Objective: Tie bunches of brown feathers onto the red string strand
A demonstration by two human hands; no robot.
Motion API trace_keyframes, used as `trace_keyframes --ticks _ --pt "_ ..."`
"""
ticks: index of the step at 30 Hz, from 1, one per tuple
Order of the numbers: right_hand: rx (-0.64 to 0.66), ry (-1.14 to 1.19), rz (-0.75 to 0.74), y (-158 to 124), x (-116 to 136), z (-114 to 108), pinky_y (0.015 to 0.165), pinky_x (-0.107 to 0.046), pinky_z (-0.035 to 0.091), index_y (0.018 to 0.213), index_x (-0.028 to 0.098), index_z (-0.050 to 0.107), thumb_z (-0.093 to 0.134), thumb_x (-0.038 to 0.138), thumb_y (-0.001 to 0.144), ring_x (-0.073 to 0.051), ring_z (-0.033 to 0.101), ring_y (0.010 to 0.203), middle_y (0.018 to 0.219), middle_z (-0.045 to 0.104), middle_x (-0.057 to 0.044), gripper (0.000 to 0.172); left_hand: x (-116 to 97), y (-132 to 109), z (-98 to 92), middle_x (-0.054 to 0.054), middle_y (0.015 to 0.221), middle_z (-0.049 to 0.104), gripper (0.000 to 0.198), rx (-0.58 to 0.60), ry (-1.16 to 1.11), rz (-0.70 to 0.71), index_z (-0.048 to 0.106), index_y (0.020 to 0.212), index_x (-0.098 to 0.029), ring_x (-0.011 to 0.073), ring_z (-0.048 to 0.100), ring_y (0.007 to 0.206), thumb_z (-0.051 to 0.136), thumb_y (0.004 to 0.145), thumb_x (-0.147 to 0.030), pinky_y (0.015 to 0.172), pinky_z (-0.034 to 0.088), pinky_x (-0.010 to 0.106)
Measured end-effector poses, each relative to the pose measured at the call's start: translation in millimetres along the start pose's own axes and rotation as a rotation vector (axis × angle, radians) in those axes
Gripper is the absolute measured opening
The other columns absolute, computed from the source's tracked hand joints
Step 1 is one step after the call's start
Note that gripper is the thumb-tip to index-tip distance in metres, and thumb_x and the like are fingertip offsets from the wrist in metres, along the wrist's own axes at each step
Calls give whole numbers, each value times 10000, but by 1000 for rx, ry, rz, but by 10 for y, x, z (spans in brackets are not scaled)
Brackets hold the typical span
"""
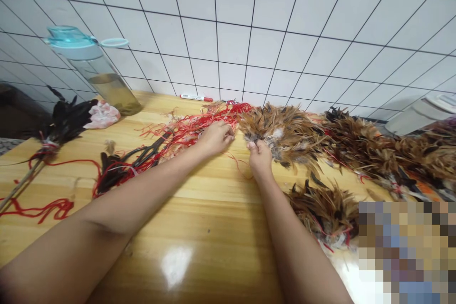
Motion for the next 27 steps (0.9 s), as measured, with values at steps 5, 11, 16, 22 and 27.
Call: trace_keyframes --ticks 5,11,16,22,27 --pt "-15 -1 -2 -11 16 -16 689 -302 364 638 201 507 451 432 776 -169 468 666 636 517 8 275 4 -7 103 117 1002 609 210 56 98 -44 639 942 -149 226 547 972 481 854 -255 858 429 333" --pt "-26 -5 -8 -18 62 -46 682 -295 361 646 201 505 449 416 785 -168 468 671 644 531 6 262 11 22 -20 91 863 620 145 13 -133 -58 616 828 -153 196 556 835 480 836 -200 780 418 309" --pt "-37 2 -11 -15 73 -65 679 -297 365 641 201 502 451 397 789 -170 474 674 641 535 2 251 45 25 -4 -6 668 576 68 39 -724 -215 567 751 -149 102 492 609 558 785 -207 604 372 226" --pt "-54 16 16 -16 52 -74 655 -282 359 630 198 499 457 399 777 -157 457 651 629 526 5 252 -216 -62 210 -4 607 564 107 222 -1241 -293 505 704 -126 60 493 533 578 774 -159 550 365 197" --pt "-13 -7 -17 -8 72 -26 667 -291 366 638 192 529 452 391 780 -162 470 668 660 547 -9 256 -279 -88 260 -6 601 573 130 230 -1304 -285 502 716 -120 50 497 525 622 750 -156 548 375 192"
Point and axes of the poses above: each hand's wrist, its own y-axis towards the middle knuckle, its own z-axis out of the palm, x = y × z, the point moved 10 cm from there along y, towards the middle knuckle
